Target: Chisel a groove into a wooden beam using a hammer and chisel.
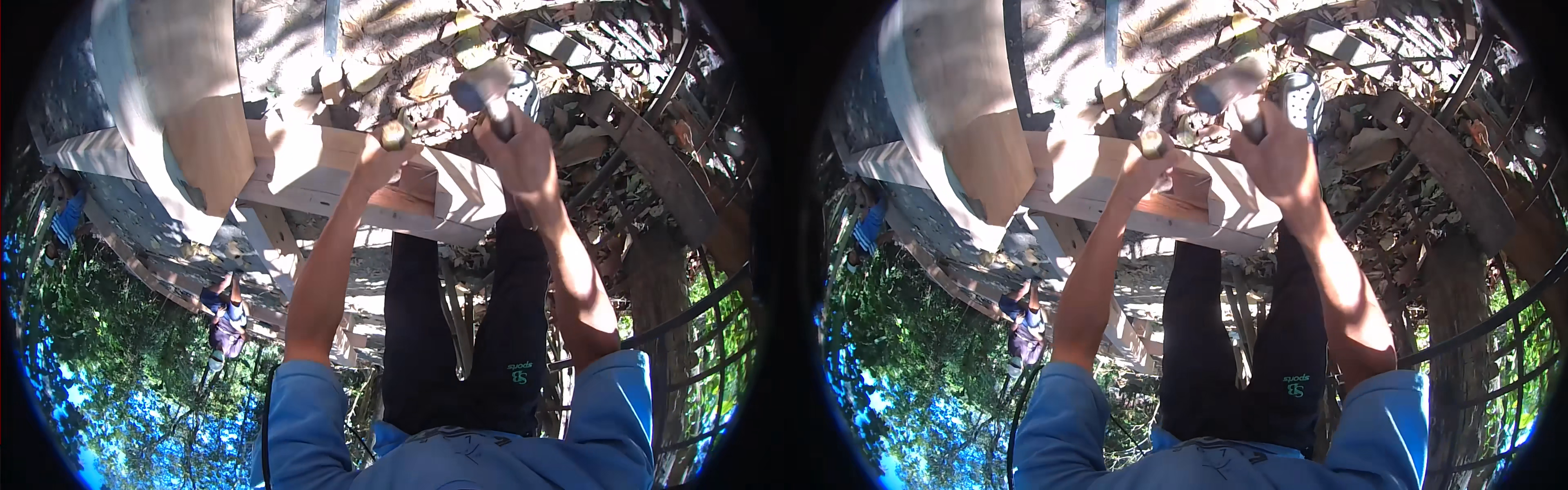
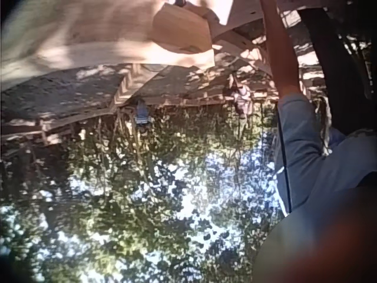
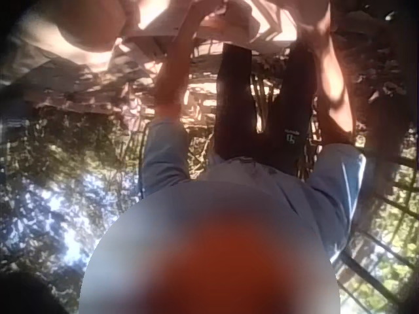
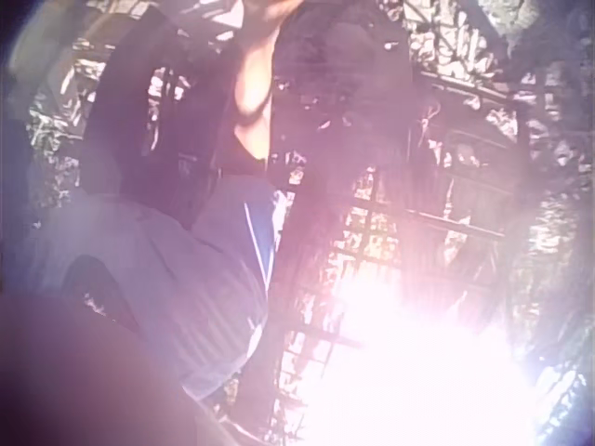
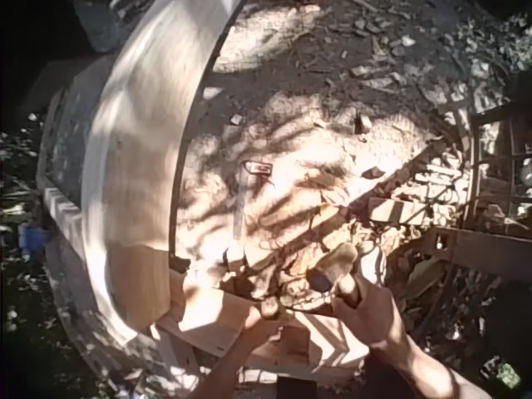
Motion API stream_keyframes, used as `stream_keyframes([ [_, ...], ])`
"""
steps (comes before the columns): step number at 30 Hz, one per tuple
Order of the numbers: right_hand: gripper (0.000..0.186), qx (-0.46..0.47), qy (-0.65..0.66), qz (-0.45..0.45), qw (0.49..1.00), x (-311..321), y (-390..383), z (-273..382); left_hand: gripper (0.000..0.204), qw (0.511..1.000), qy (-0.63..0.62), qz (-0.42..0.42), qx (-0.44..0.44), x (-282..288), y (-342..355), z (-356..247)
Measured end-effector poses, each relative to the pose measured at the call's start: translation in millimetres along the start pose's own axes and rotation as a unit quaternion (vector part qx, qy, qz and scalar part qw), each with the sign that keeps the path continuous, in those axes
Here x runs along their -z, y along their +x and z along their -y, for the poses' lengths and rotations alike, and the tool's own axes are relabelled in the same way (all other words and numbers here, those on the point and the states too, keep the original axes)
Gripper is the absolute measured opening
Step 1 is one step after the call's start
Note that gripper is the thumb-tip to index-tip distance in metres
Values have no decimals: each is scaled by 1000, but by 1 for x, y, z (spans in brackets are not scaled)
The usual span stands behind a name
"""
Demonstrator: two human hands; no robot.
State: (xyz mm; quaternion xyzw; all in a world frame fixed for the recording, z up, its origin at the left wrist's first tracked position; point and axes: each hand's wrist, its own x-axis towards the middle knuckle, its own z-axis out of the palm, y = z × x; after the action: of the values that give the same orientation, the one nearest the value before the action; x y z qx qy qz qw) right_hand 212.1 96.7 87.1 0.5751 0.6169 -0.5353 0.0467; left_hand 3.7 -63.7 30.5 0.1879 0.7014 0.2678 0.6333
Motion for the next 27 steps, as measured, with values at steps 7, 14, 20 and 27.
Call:
stream_keyframes([
  [7, 11, 3, 217, -65, 974, 63, 9, 17, 16, 990, -29, 59, -127, 10, 32, -43],
  [14, 13, -18, 233, -33, 972, 57, -23, 46, 36, 998, 26, 15, -59, -10, 30, -44],
  [20, 13, 8, 252, -58, 966, 66, -26, 71, 37, 998, 60, 0, -33, -8, 28, -31],
  [27, 11, 125, 369, -92, 916, 41, -31, 79, 40, 998, 54, 14, -37, -8, 14, -29],
])
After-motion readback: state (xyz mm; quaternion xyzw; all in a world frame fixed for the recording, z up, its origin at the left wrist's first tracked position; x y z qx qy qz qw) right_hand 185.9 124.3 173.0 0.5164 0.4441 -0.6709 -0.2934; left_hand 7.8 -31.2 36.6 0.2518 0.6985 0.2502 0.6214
